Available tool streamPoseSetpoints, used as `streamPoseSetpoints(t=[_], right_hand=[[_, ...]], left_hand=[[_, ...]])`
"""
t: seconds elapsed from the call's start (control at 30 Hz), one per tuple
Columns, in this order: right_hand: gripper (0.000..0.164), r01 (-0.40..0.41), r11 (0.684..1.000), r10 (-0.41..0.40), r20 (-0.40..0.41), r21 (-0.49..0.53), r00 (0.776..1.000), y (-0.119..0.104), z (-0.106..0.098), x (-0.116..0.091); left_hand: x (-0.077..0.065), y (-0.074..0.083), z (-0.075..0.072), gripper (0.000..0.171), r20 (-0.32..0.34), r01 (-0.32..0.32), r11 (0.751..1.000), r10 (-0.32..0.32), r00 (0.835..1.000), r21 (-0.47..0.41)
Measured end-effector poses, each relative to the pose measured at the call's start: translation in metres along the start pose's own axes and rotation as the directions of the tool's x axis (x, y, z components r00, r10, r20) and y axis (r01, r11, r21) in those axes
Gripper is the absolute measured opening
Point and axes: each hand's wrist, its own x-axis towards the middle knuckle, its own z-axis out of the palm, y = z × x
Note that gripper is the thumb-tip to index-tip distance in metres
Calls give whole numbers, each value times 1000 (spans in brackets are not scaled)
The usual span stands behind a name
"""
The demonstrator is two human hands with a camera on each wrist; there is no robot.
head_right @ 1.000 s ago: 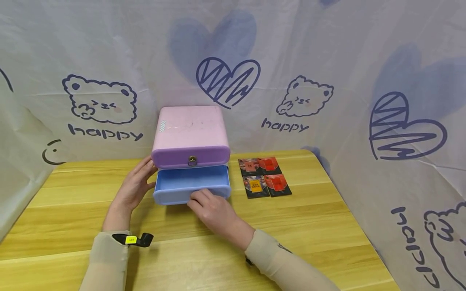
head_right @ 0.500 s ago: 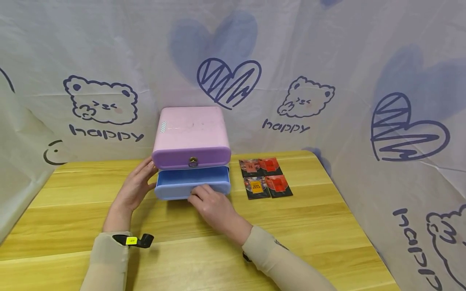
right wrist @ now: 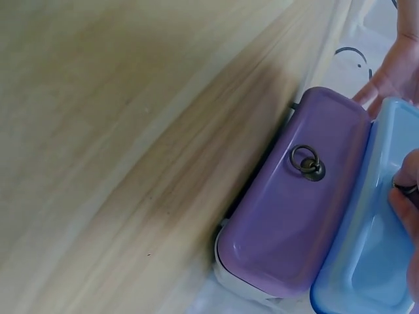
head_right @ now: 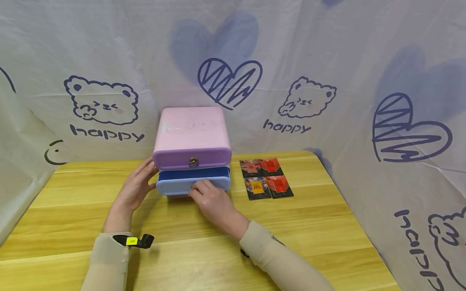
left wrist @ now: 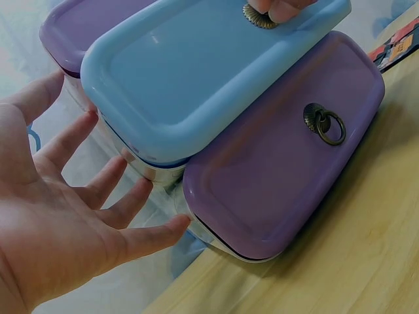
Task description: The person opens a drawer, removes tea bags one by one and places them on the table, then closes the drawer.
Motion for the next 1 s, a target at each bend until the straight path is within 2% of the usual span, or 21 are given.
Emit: streamPoseSetpoints(t=[0.57, 1.0], right_hand=[[12, -82, 996, 82, 34, 18, 996, 10, 8, 10], [11, -141, 990, 141, 28, 24, 990, 16, 14, 15]], left_hand=[[1, -1, 0, 49, 17, -30, 999, 30, 999, -22], [1, -1, 1, 49, 12, -32, 999, 32, 999, -30]])
